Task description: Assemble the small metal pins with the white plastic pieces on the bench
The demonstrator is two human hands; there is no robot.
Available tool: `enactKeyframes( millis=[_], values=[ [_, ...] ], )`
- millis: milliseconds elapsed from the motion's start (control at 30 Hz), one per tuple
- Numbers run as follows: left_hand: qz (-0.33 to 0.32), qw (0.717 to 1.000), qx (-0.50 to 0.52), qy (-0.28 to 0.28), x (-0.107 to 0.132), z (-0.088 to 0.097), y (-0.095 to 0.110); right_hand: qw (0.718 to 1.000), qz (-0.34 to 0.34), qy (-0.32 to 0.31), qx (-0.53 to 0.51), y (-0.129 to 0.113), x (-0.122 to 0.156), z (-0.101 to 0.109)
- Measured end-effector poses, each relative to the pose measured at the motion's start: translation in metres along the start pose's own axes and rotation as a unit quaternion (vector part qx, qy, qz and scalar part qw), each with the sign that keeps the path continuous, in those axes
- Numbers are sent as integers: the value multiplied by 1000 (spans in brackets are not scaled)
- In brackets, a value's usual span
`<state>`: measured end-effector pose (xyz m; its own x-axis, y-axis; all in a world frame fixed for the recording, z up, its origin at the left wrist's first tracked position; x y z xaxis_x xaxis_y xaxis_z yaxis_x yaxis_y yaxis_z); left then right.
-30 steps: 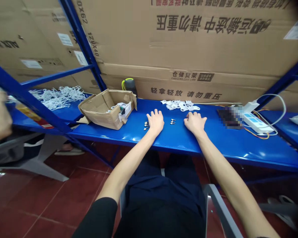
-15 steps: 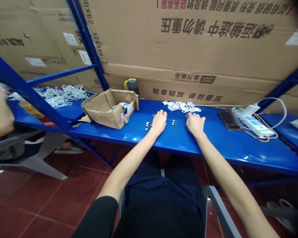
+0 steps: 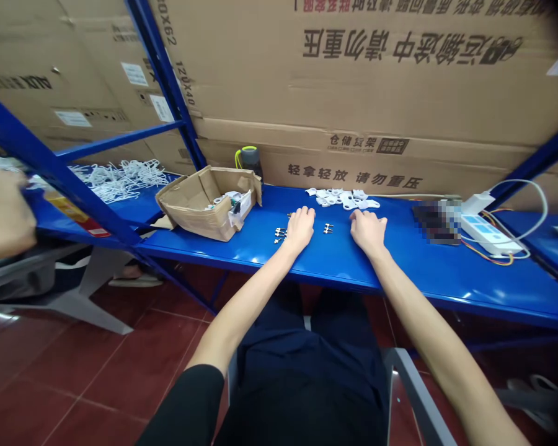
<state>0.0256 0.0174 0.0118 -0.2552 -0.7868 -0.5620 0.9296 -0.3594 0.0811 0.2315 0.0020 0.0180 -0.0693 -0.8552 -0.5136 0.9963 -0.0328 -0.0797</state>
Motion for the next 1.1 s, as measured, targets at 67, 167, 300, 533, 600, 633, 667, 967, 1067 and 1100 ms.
enactKeyframes(
  millis=[67,167,300,533,600,633,667,967,1067,1100],
  values=[
    [14,1000,-19,18,0,2,-1,1000,0,-1,4,-1,0,1],
    [44,998,-38,17,1,5,-1,1000,0,-6,6,-2,0,2],
    [31,999,-20,-13,1,7,1,1000,-1,-11,6,-3,0,3],
    [35,999,-8,-30,-1,7,-3,1000,-10,-22,2,-2,0,3],
    [42,999,-9,-26,-1,8,-3,1000,-12,-23,0,-2,0,3],
    [51,998,-13,-22,-1,9,-4,1000,-12,-22,0,-2,0,3],
    [62,998,-17,-17,-1,9,-5,1000,-11,-20,0,-2,0,3],
    [81,996,-22,26,-2,7,-10,999,-35,10,13,6,1,-3],
    [78,995,19,54,-5,9,-9,999,-36,19,23,13,0,-5],
    [76,995,33,60,-6,9,-8,999,-32,18,24,14,-1,-6]
  ],
)
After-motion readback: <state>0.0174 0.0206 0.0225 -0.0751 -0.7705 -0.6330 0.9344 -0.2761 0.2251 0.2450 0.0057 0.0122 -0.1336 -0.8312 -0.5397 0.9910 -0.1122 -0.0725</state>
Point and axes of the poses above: each hand's wrist, its own x-axis away from the middle knuckle, its own z-axis out of the back of the hand, y = z × x, the point moved 3 cm from there along -x, towards the middle knuckle, and after that the axes turned 12 degrees about y, right-handed, at the moved point
